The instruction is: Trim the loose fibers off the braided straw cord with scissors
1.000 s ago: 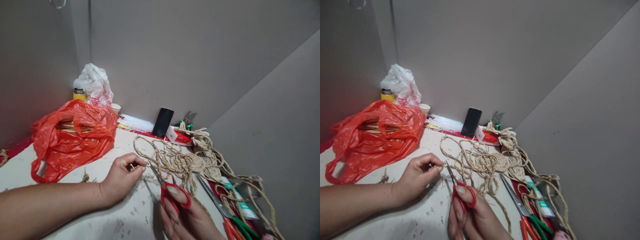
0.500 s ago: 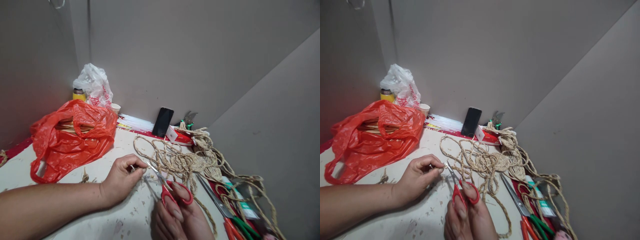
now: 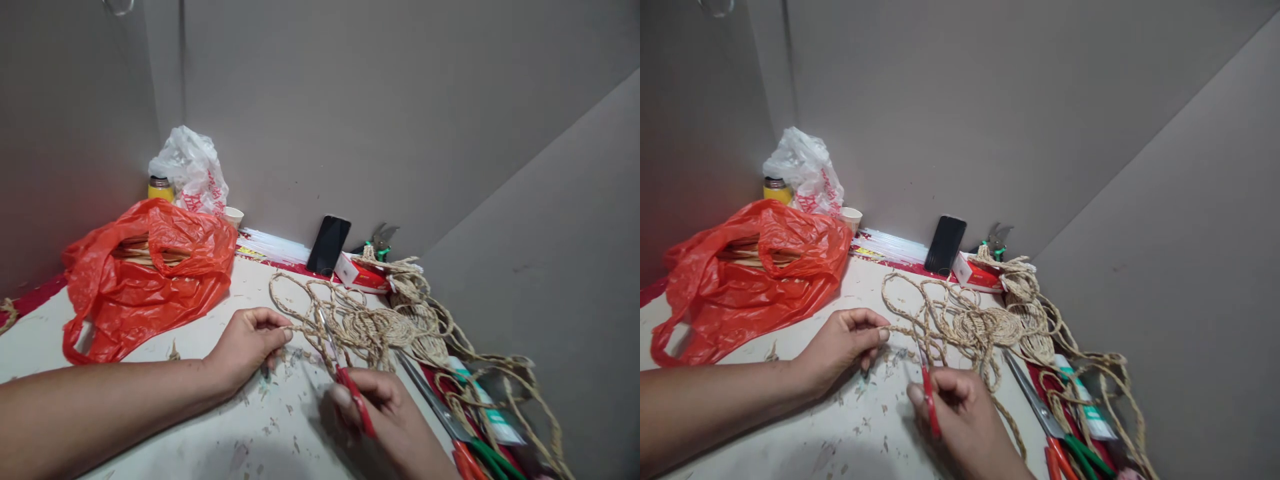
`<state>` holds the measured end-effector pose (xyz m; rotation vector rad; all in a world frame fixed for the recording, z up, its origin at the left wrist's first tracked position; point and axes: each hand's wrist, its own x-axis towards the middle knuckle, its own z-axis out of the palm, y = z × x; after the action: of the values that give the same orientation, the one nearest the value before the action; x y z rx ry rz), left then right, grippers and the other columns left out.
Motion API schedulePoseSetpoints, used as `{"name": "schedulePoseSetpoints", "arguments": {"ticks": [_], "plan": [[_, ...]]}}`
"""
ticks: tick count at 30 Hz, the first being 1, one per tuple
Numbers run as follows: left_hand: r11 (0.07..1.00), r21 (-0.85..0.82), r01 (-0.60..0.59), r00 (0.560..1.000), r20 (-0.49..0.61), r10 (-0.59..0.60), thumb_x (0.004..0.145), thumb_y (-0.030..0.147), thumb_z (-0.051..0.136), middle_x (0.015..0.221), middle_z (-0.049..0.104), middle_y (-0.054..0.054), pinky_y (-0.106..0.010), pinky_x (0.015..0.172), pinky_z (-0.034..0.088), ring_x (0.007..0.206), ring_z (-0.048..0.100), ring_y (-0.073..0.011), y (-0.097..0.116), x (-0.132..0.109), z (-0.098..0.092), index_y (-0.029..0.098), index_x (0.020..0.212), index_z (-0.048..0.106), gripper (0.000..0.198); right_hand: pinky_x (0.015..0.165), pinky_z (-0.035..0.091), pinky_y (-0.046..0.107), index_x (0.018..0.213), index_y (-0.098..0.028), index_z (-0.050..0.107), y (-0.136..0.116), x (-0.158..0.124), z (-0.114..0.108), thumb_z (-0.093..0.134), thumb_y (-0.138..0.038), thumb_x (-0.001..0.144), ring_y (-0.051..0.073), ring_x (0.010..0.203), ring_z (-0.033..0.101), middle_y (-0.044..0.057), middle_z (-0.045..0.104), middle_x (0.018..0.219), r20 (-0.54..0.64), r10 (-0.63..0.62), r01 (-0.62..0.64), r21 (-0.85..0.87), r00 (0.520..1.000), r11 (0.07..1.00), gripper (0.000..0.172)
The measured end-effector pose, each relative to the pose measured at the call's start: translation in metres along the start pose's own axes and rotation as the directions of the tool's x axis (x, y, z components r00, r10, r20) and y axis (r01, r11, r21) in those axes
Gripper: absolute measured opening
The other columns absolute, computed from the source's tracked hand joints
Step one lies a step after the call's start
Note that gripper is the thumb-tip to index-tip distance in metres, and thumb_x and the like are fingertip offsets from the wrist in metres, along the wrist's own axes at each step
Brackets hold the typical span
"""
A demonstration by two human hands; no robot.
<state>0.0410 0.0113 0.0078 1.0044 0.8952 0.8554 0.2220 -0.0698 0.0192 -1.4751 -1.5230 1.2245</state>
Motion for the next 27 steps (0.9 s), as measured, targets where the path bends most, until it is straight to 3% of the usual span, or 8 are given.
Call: {"name": "schedulePoseSetpoints", "arguments": {"ticks": [2, 4, 8, 13, 27], "plan": [[0.999, -0.021, 0.042, 0.999, -0.012, -0.042, 0.066, 0.025, 0.068, 0.048, 0.052, 0.006, -0.019, 0.040, 0.033, 0.038, 0.043, -0.0062, -0.0001, 0.0017, -0.0004, 0.014, 0.078, 0.059, 0.019, 0.047, 0.024, 0.024, 0.050, -0.020, 0.040, -0.0001, 0.0019, -0.0037, 0.056, -0.039, 0.079, 0.010, 0.049, 0.035, -0.004, 0.039, 0.049, 0.010, -0.061, 0.061, -0.297, 0.998, 0.953, 0.038], [0.996, -0.041, 0.084, 0.996, -0.014, -0.084, 0.064, 0.023, 0.068, 0.048, 0.053, 0.005, -0.019, 0.041, 0.035, 0.039, 0.044, -0.0060, 0.0008, 0.0022, -0.0005, 0.013, 0.075, 0.060, 0.017, 0.049, 0.024, 0.024, 0.053, -0.020, 0.040, -0.0004, 0.0024, -0.0044, 0.052, -0.031, 0.079, 0.010, 0.050, 0.036, -0.004, 0.041, 0.050, 0.017, -0.118, 0.108, -0.553, 0.993, 0.826, 0.031], [0.985, -0.077, 0.154, 0.988, 0.027, -0.153, 0.061, 0.023, 0.070, 0.049, 0.055, 0.002, -0.018, 0.044, 0.037, 0.042, 0.046, -0.0055, 0.0026, 0.0010, -0.0004, 0.012, 0.069, 0.061, 0.017, 0.050, 0.022, 0.026, 0.055, -0.020, 0.044, 0.0005, 0.0033, -0.0031, 0.050, -0.030, 0.077, 0.011, 0.049, 0.040, -0.002, 0.051, 0.052, -0.003, -0.164, 0.093, -0.814, 0.986, 0.573, 0.025], [0.976, -0.103, 0.190, 0.981, 0.065, -0.184, 0.059, 0.023, 0.073, 0.052, 0.057, 0.001, -0.018, 0.042, 0.036, 0.040, 0.045, -0.0048, 0.0012, 0.0003, -0.0004, 0.011, 0.067, 0.061, 0.019, 0.050, 0.020, 0.027, 0.056, -0.021, 0.048, 0.0038, 0.0045, -0.0042, 0.049, -0.034, 0.079, 0.011, 0.047, 0.041, 0.000, 0.056, 0.052, -0.008, -0.174, 0.074, -0.887, 0.985, 0.456, 0.027], [0.959, -0.094, 0.269, 0.961, 0.099, -0.260, 0.063, 0.013, 0.066, 0.058, 0.062, -0.003, -0.016, 0.040, 0.037, 0.040, 0.046, -0.0043, 0.0003, 0.0040, -0.0013, 0.009, 0.070, 0.064, 0.008, 0.051, 0.023, 0.028, 0.060, -0.021, 0.057, -0.0024, -0.0017, -0.0077, 0.048, -0.036, 0.084, 0.015, 0.048, 0.053, 0.002, 0.062, 0.057, 0.069, -0.201, 0.129, -0.944, 0.977, 0.305, 0.029]]}}
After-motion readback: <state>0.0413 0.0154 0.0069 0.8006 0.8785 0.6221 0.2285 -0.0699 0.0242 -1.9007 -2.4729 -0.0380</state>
